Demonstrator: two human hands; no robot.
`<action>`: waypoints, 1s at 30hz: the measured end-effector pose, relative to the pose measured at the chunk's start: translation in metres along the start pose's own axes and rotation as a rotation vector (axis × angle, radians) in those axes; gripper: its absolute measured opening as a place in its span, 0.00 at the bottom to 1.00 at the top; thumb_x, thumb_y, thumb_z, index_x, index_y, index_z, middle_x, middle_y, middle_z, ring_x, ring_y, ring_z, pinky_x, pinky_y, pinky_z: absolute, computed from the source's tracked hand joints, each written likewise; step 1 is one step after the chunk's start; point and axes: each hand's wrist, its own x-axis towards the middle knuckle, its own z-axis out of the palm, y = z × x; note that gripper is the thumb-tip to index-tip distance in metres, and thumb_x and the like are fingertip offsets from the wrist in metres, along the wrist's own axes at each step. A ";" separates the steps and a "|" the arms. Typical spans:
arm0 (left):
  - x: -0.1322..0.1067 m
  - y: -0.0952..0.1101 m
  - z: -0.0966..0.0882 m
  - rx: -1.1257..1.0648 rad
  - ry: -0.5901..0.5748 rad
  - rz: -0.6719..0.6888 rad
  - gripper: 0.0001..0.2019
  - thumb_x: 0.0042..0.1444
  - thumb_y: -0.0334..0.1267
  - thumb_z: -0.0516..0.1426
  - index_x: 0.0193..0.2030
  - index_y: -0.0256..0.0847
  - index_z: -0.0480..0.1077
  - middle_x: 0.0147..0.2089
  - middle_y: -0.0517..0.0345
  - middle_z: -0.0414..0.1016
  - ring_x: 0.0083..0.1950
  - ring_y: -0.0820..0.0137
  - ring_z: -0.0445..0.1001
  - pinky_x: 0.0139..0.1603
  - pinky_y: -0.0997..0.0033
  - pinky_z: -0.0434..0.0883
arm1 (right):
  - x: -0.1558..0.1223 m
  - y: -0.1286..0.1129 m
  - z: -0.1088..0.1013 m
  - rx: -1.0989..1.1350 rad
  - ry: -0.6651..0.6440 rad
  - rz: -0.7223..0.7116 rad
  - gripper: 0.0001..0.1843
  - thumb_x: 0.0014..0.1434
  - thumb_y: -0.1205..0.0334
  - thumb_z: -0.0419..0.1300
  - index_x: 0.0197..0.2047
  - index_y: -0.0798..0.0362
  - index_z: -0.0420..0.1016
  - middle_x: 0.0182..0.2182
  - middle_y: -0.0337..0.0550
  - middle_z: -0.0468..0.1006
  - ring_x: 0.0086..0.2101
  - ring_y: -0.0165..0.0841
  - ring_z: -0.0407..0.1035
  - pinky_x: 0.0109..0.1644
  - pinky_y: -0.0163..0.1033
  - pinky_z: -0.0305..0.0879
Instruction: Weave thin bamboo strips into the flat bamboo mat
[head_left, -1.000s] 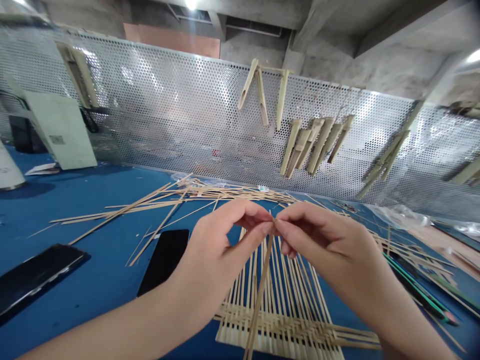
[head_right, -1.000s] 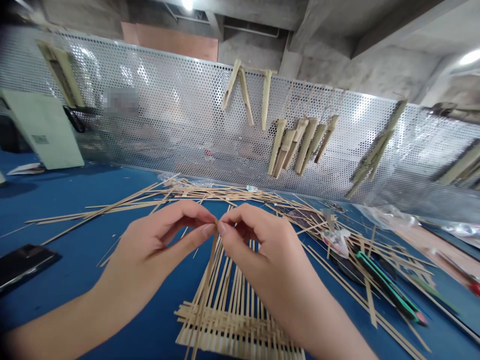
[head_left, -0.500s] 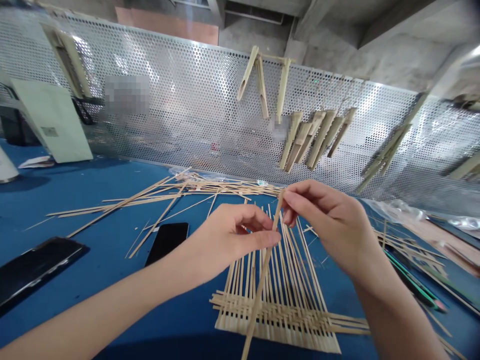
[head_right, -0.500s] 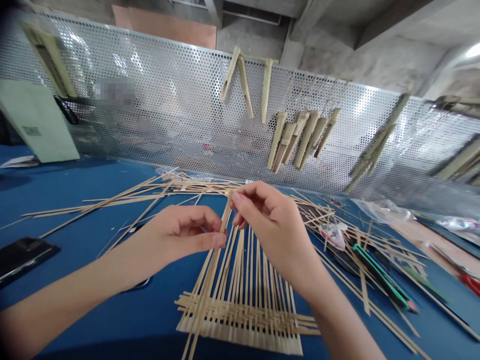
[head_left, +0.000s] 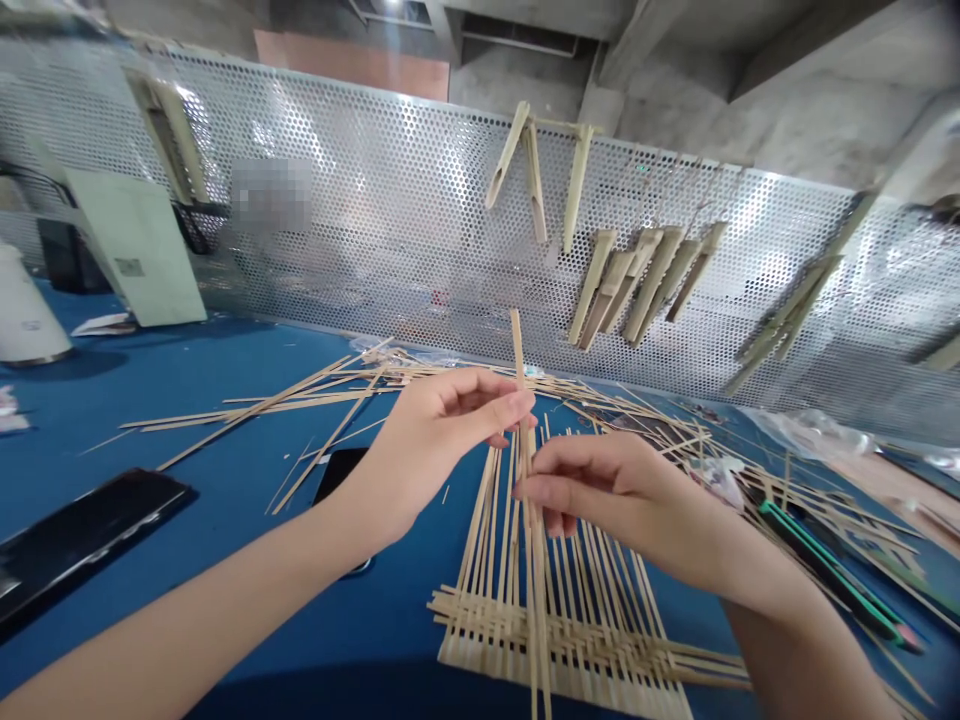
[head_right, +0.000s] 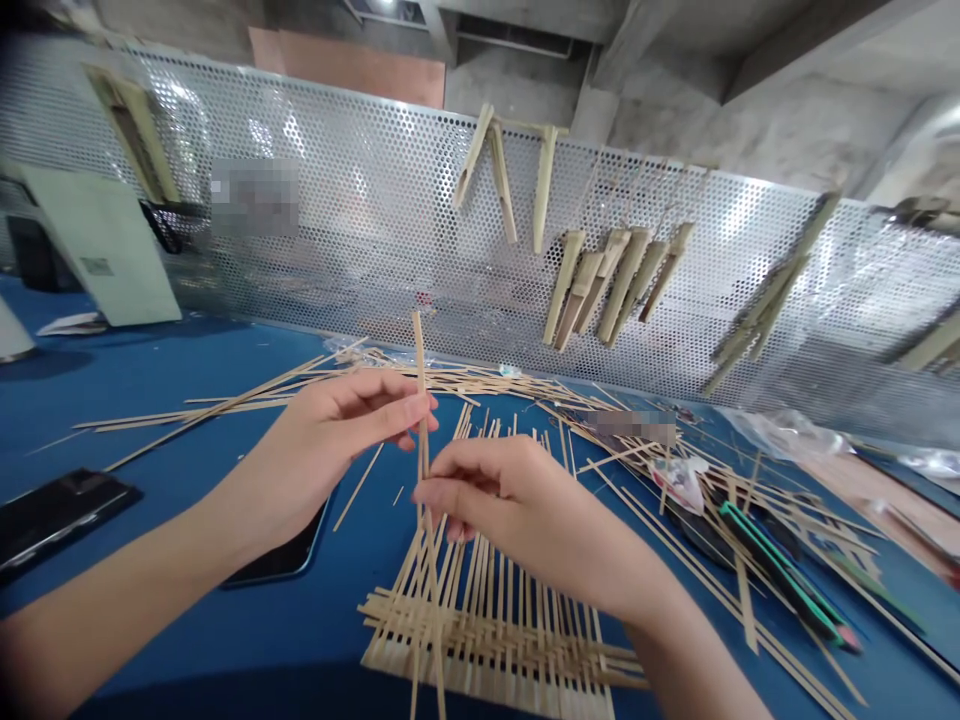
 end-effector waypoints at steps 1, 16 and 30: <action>0.000 0.001 -0.001 0.022 -0.039 0.002 0.04 0.54 0.38 0.60 0.31 0.41 0.74 0.29 0.64 0.75 0.30 0.78 0.70 0.34 0.79 0.70 | 0.000 -0.001 0.000 0.023 -0.002 0.009 0.12 0.61 0.58 0.55 0.28 0.53 0.71 0.24 0.34 0.71 0.26 0.24 0.65 0.31 0.31 0.64; -0.004 0.011 -0.006 0.261 -0.200 0.024 0.06 0.55 0.37 0.58 0.32 0.44 0.76 0.34 0.63 0.79 0.36 0.72 0.76 0.40 0.74 0.71 | -0.006 -0.004 -0.006 0.129 -0.015 -0.001 0.13 0.62 0.59 0.53 0.28 0.54 0.70 0.23 0.36 0.71 0.25 0.24 0.68 0.31 0.30 0.68; -0.007 0.014 -0.005 0.287 -0.217 -0.002 0.09 0.58 0.39 0.55 0.31 0.44 0.76 0.32 0.63 0.79 0.36 0.71 0.76 0.40 0.73 0.70 | -0.011 -0.006 0.005 0.027 0.140 0.061 0.07 0.58 0.70 0.52 0.33 0.51 0.69 0.21 0.32 0.71 0.19 0.21 0.65 0.22 0.26 0.63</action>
